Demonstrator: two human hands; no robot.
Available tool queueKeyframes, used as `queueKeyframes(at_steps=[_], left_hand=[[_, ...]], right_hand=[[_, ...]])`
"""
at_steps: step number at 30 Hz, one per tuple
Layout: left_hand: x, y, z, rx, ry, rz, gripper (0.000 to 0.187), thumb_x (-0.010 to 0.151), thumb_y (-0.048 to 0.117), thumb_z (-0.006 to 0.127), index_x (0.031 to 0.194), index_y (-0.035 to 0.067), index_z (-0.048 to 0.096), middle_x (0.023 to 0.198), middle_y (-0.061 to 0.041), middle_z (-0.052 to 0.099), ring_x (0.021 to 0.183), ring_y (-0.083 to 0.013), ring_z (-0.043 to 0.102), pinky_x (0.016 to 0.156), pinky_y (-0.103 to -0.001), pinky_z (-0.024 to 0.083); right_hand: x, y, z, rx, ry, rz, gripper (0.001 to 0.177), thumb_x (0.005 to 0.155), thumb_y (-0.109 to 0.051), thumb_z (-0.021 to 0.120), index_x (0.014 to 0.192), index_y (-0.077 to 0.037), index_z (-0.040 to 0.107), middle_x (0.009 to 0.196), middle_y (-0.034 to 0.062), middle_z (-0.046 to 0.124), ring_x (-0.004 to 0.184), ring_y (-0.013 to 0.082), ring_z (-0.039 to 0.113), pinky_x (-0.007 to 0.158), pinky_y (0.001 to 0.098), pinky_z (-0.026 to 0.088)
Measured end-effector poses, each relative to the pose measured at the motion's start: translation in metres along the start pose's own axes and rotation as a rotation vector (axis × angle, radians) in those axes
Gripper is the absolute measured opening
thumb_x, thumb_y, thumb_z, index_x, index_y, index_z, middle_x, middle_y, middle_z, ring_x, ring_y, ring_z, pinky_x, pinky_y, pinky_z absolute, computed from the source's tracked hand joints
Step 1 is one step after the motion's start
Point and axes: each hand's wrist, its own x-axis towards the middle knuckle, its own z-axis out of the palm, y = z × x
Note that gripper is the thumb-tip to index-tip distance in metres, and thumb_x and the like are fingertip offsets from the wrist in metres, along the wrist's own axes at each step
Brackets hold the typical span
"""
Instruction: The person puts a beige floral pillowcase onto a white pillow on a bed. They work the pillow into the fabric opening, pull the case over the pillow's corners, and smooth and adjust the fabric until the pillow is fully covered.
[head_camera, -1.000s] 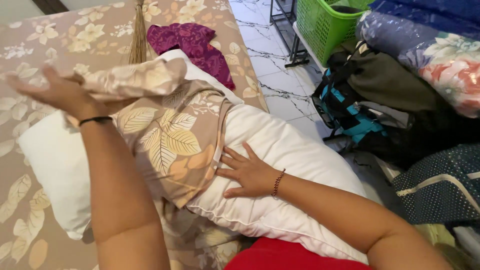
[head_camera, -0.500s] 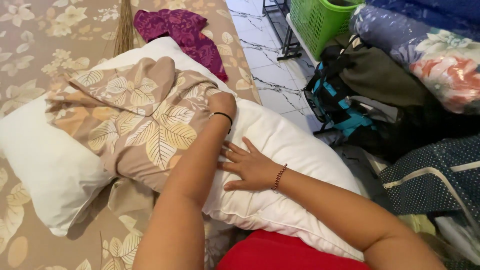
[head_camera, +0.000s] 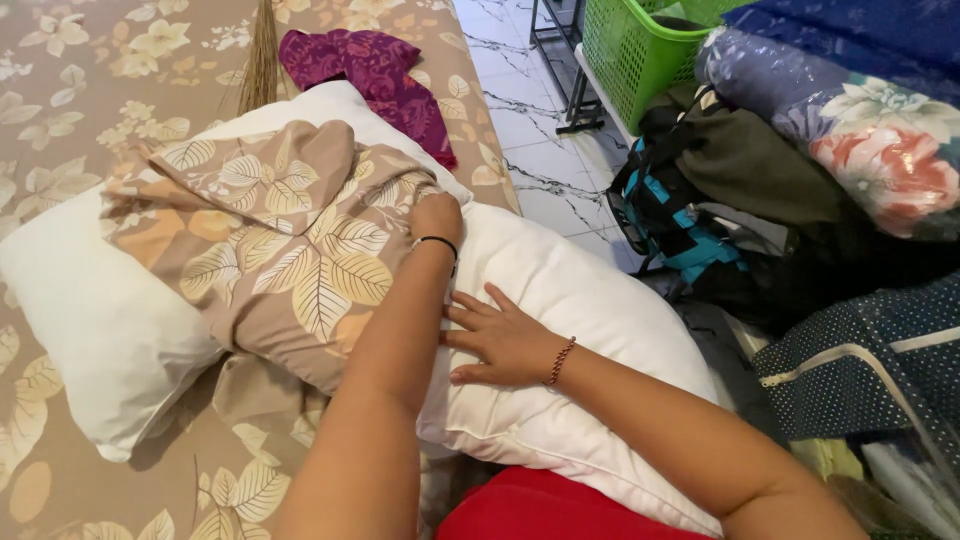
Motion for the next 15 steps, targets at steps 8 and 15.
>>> queueKeyframes(at_steps=[8, 15], left_hand=[[0.009, -0.006, -0.003, 0.033, -0.096, 0.045, 0.026, 0.094, 0.016, 0.055, 0.095, 0.009, 0.08, 0.099, -0.017, 0.077, 0.09, -0.032, 0.076, 0.075, -0.044, 0.061], [-0.022, -0.009, -0.033, -0.07, 0.008, 0.195, 0.026, 0.096, 0.015, 0.052, 0.1, 0.007, 0.076, 0.091, -0.017, 0.075, 0.084, -0.0359, 0.074, 0.074, -0.048, 0.058]], right_hand=[[0.001, 0.008, 0.002, 0.111, 0.066, -0.039, 0.065, 0.093, -0.054, 0.063, 0.15, -0.025, 0.05, 0.166, 0.0111, 0.03, 0.155, 0.0354, 0.022, 0.121, 0.0631, 0.01], [0.015, 0.014, 0.015, 0.144, 0.016, -0.086, 0.062, 0.093, -0.053, 0.062, 0.149, -0.028, 0.052, 0.164, 0.0102, 0.036, 0.154, 0.0364, 0.025, 0.119, 0.0665, 0.008]])
